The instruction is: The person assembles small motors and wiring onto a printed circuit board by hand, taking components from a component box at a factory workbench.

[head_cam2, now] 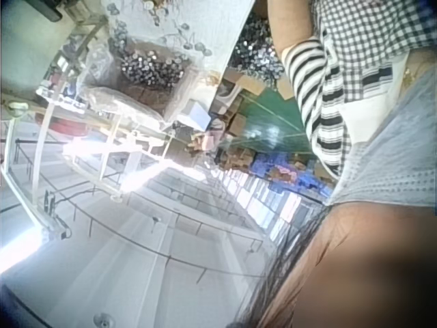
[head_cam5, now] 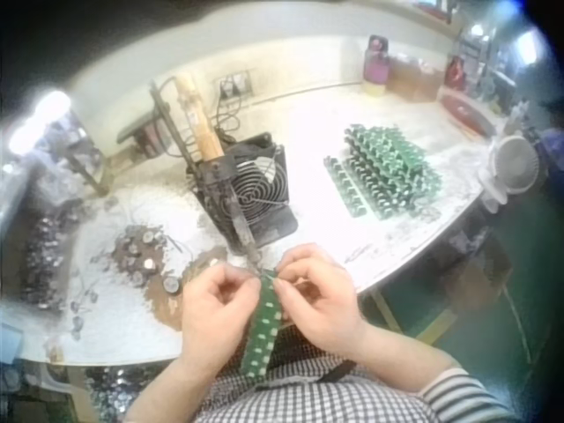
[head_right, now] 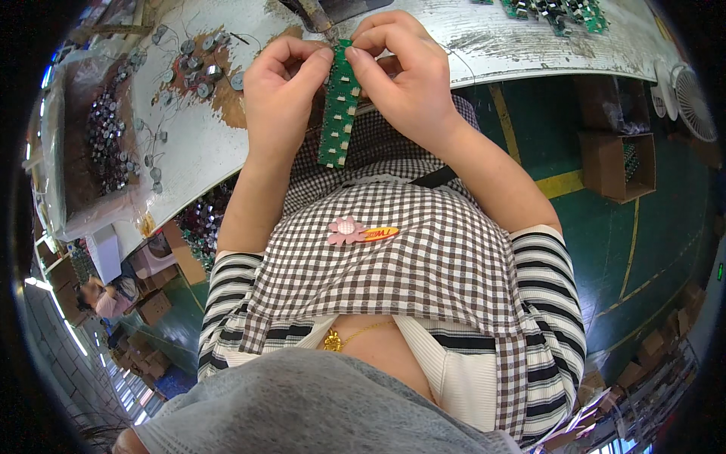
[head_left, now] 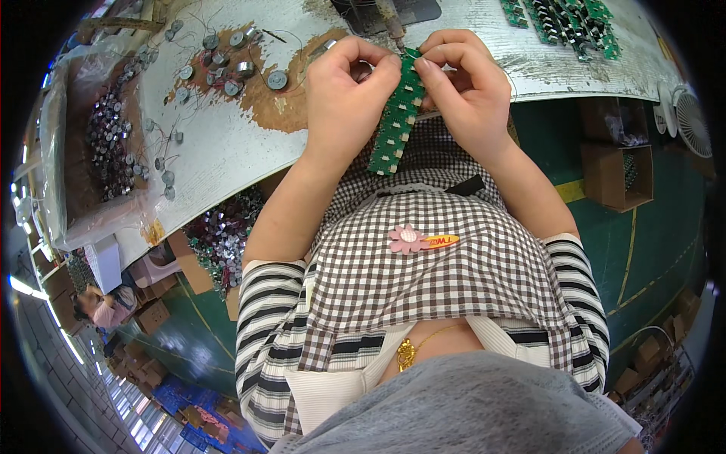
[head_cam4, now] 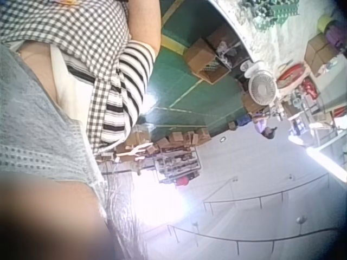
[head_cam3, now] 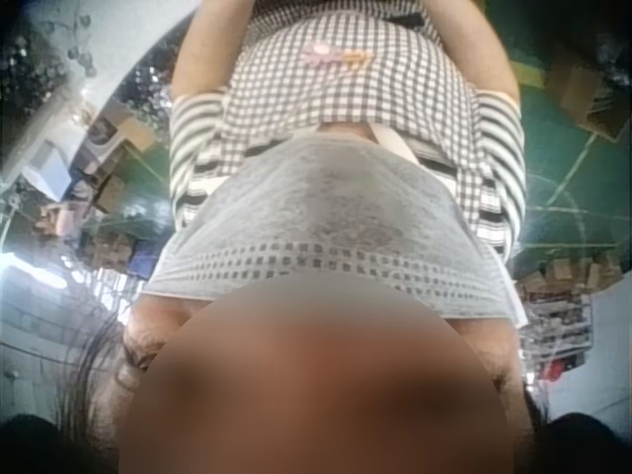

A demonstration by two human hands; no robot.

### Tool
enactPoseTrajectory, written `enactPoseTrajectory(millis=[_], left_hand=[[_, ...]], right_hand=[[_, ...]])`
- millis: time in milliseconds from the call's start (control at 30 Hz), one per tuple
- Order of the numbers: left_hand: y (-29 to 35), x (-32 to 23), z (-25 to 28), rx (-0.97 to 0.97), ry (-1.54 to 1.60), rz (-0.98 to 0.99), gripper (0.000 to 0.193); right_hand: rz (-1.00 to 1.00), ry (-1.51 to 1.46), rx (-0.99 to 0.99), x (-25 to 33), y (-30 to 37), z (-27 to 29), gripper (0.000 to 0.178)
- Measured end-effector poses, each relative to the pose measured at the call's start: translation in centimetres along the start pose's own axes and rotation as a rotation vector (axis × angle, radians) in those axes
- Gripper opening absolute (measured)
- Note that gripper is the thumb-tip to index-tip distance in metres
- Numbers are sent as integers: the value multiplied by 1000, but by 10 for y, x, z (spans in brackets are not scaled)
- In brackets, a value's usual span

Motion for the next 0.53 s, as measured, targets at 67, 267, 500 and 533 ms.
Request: enactPoseTrajectory(millis=[67,267,500,533], left_hand=[[-1,-3,0,22,-1,35,10],[5,-7,-1,46,-27,66,9],[4,-6,1,115,-94,79,8],[5,-6,2,113,-96,79,8]], right_hand=[[-13,-2,-8,6,-4,-2,5],[9,53,-20,6,0,1,5],[-26,-14,-51,1,6,0,8],[-28,-14,-57,-2,7,0,10]])
Point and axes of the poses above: each hand's wrist, its own y-axis away from the middle knuckle, its own z-axis out of the back of the hand, x = y × z, the point moved 5 cm from there along -y, towards the middle knuckle, and after that the axes turned 3 degrees about -x, right-handed, at the moved point
